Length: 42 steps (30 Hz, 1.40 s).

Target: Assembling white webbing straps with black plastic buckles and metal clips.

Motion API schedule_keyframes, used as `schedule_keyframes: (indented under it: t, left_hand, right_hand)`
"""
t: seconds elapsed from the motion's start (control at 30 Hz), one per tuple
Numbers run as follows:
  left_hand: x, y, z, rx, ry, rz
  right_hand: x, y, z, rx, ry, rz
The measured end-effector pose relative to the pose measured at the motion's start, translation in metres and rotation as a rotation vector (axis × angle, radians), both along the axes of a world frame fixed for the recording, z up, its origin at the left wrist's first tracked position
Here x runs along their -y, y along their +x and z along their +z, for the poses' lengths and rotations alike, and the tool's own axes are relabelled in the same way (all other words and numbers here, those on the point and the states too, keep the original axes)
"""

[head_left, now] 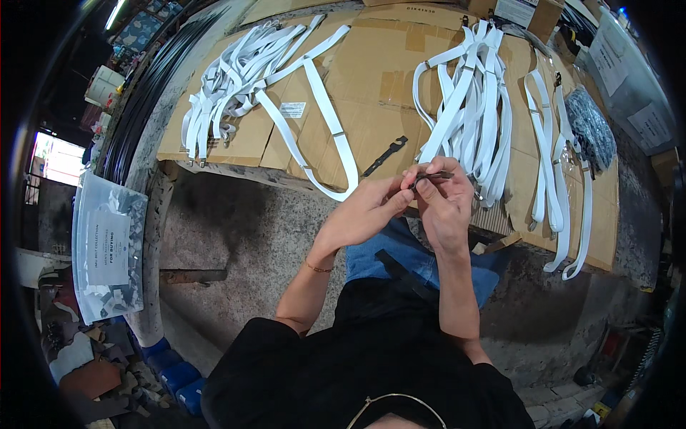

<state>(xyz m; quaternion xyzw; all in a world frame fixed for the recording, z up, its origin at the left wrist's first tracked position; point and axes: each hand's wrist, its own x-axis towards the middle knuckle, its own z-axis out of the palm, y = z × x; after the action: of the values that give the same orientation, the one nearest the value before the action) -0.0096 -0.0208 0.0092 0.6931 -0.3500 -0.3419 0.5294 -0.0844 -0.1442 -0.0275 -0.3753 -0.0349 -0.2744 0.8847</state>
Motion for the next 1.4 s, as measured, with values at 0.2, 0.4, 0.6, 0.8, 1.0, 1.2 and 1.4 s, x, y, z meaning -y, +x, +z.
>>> schedule_keyframes:
  t: [0.2,0.4,0.6,0.8,1.0,1.2,1.4]
  left_hand:
    - [0.004,-0.017,0.004,0.290,-0.133,0.183]
    - [0.001,-0.019,0.013,-0.037,-0.243,0.218]
    - [0.000,-0.006,0.020,-0.041,-0.340,0.009]
    - [-0.001,-0.002,0.019,-0.378,-0.305,0.087]
    - [-0.003,0.001,0.016,-0.498,-0.303,0.077]
    - [-0.003,-0.002,0.013,-0.426,-0.297,0.045]
    - [-0.008,-0.001,0.010,-0.490,-0.318,-0.008]
  right_hand:
    - [-0.005,-0.004,0.010,0.084,-0.052,-0.070]
    - [0.004,-0.013,0.016,0.083,-0.256,-0.076]
    - [0.014,-0.016,0.022,0.142,-0.415,-0.061]
    - [0.008,-0.017,0.022,0.050,-0.377,-0.065]
    - [0.008,-0.018,0.025,-0.006,-0.407,-0.065]
    - [0.005,-0.018,0.021,0.019,-0.347,-0.081]
    - [-0.002,-0.018,0.024,0.072,-0.368,-0.081]
